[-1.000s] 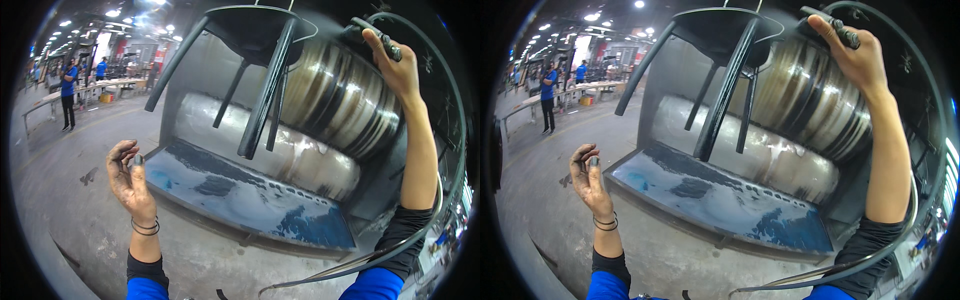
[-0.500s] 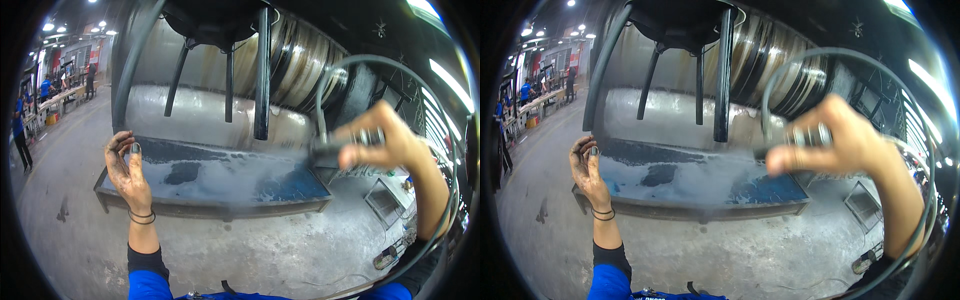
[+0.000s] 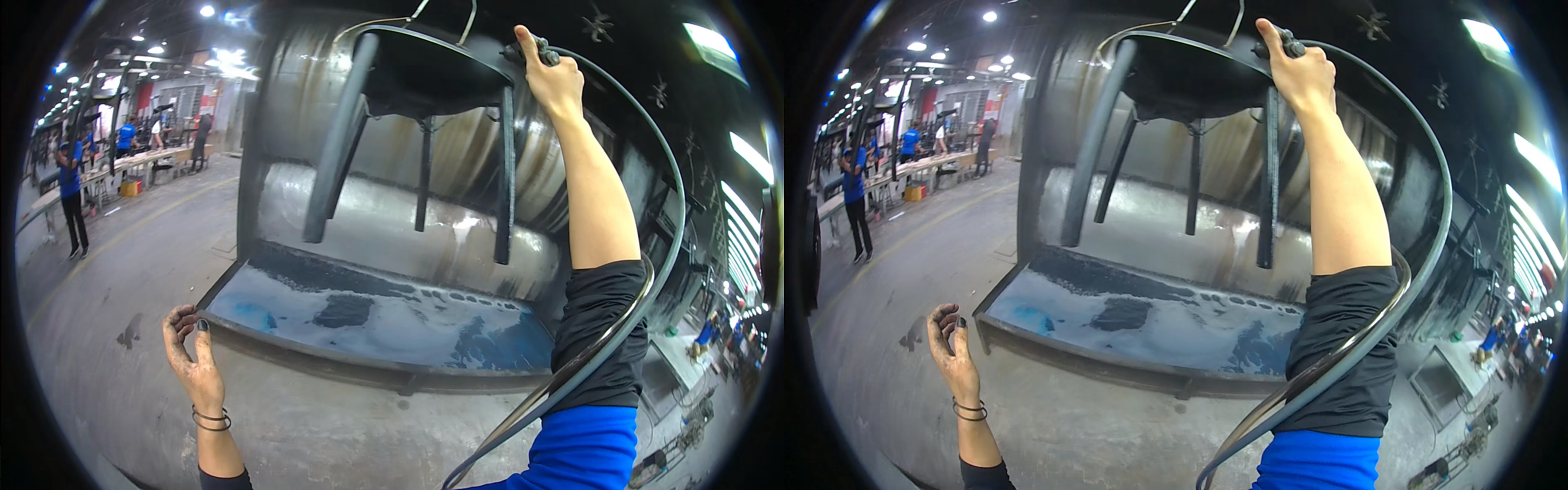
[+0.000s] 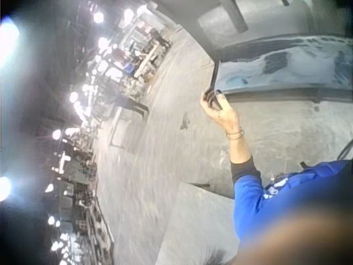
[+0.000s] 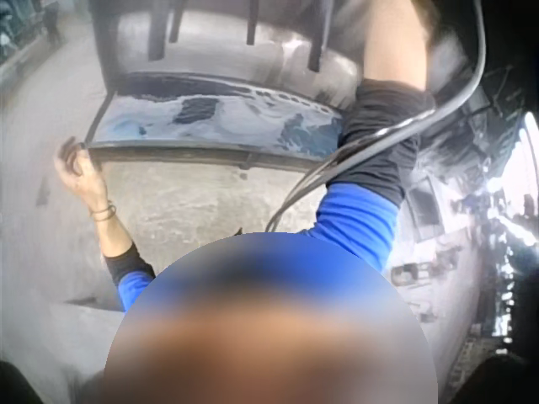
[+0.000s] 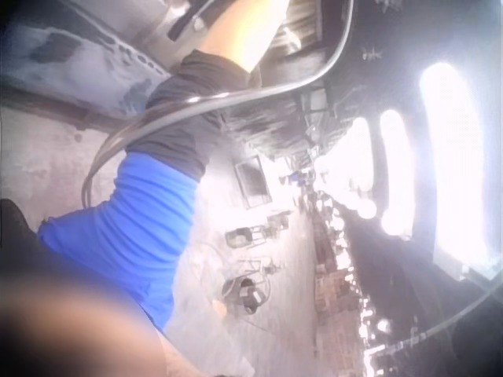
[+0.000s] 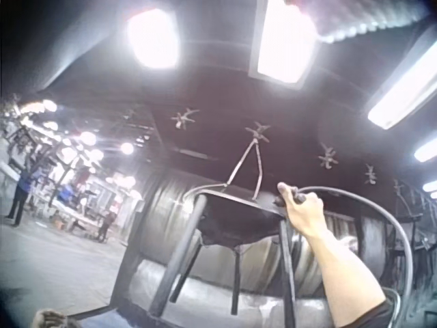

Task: The person spray paints a hanging metal chair frame black using a spray gun. They rotate the chair to coat all sides and legs, then sit on a nearby platform while continuing to spray the frame.

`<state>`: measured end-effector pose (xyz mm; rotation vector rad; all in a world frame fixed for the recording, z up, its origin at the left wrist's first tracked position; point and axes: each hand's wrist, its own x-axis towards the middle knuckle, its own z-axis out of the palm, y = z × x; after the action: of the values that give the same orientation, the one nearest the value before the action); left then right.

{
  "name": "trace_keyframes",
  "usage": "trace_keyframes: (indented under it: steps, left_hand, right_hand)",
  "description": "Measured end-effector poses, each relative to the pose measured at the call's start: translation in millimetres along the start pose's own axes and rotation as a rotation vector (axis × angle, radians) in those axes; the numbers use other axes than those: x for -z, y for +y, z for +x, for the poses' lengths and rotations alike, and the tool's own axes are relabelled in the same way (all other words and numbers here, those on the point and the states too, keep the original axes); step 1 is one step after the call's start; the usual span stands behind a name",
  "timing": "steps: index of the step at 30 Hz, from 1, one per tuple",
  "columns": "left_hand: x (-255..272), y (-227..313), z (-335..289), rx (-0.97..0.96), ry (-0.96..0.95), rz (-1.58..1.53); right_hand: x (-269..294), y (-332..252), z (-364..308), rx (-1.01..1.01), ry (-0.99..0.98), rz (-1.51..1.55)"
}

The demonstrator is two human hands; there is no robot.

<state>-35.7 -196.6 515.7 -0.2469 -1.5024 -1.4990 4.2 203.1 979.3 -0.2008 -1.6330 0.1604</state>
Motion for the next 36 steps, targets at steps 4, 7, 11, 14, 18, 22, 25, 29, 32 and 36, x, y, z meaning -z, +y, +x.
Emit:
trace_keyframes:
  steps: [4, 7, 11, 14, 18, 22, 25, 29, 32, 36]
  left_hand:
    - [19, -5, -2, 0.073, 0.020, 0.079]
    - [11, -9, -2, 0.048, 0.007, 0.087]
    - [-28, -15, 5, 0.095, -0.045, -0.118]
    - [-70, -13, 10, 0.069, -0.057, -0.200]
    - [-117, 1, 14, 0.007, -0.053, -0.323]
    - [-143, 7, 13, 0.081, -0.005, -0.449]
    - [-145, 3, 8, 0.064, -0.063, -0.372]
    - [-159, -5, 13, 0.147, -0.295, -0.569]
    - [-171, -8, 12, 0.255, -0.493, -0.522]
    - [-184, -7, 10, 0.271, -0.535, -0.512]
  right_hand:
    - [-17, -46, -19, 0.226, -0.090, 0.198]
    - [8, -52, -48, 0.585, -0.266, 0.120]
    - [62, -29, -102, 0.653, -0.704, 0.124]
    - [82, -15, -146, 0.734, -0.890, 0.431]
    - [105, 0, -184, 0.716, -1.111, 0.321]
    - [99, 15, -192, 0.583, -1.004, 0.423]
    - [96, 29, -197, 0.277, -1.024, 0.397]
    - [75, 44, -218, 0.084, -1.067, 0.137]
    - [60, 53, -240, 0.048, -1.150, -0.042]
    - [48, 65, -255, -0.023, -1.228, -0.140]
